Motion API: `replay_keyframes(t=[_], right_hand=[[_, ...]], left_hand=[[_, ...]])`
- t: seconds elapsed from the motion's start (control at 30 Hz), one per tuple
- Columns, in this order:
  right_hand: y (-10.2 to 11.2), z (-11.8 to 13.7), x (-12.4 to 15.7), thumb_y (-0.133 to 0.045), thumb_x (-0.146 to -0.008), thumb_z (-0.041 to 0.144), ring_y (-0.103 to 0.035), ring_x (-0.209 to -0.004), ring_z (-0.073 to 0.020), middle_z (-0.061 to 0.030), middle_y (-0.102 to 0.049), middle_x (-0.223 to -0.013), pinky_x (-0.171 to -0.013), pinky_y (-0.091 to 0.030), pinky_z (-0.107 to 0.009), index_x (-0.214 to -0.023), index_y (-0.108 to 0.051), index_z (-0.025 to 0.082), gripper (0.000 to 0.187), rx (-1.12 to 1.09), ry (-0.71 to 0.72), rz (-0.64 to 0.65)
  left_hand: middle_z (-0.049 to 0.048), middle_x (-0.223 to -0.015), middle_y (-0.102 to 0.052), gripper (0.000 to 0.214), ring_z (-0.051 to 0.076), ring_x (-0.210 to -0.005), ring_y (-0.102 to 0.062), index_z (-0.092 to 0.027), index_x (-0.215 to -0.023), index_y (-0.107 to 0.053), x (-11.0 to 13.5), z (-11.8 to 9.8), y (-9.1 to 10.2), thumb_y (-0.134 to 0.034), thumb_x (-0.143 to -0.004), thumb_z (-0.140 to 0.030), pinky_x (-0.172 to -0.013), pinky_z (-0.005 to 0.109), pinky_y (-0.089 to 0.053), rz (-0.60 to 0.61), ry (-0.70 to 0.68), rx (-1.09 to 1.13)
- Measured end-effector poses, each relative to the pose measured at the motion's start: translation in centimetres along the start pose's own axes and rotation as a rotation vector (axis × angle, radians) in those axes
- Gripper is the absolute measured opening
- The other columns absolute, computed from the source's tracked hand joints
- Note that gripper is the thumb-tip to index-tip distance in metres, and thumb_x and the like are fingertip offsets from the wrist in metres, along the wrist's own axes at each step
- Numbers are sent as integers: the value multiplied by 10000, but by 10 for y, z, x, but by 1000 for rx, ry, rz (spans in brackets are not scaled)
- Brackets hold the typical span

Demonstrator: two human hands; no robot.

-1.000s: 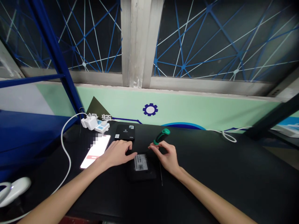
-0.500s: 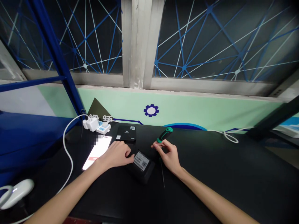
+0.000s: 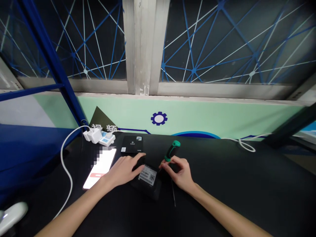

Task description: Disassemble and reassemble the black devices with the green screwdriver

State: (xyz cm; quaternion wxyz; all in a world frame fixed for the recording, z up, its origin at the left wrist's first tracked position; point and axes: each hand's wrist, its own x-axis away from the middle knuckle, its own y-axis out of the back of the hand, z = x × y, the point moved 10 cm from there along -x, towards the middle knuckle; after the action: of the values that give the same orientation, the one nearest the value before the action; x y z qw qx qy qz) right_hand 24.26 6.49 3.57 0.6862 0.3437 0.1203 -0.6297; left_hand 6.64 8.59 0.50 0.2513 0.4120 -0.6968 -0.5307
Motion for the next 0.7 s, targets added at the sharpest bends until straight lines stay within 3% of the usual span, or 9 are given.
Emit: replay_keyframes(t=[0.27,0.47,0.7], right_hand=[[2,10,2,-676,-886,221,-675,-593,-162,-22,-735,-696,-608,-511,-256,-747,-680,199,141,80,74,-11],[1,11,3,-679,-880,203,-675,-600,-165,-20,-728,-687,-618,-509,-264,-741,-663,201,140,82,92,-5],[-3,18,6,-681,-878,193,-666,-622,-167,-33,-721,-715,-612,-500,-268,-799,-687,191,79,120,159,48]], left_hand=[[-49,-607,-571,357,181,-568,-576,-245,-1218,-575,1,3,2,-476,-969,-481,-540,266,-291,11,9,22],[-40,-651,-595,453,185,-622,-595,-277,-1380,-513,1,2,1,-460,-981,-484,-576,268,-323,13,-25,29],[-36,-645,-593,413,194,-648,-597,-282,-1270,-592,2,5,2,-492,-957,-533,-593,277,-338,55,9,58]])
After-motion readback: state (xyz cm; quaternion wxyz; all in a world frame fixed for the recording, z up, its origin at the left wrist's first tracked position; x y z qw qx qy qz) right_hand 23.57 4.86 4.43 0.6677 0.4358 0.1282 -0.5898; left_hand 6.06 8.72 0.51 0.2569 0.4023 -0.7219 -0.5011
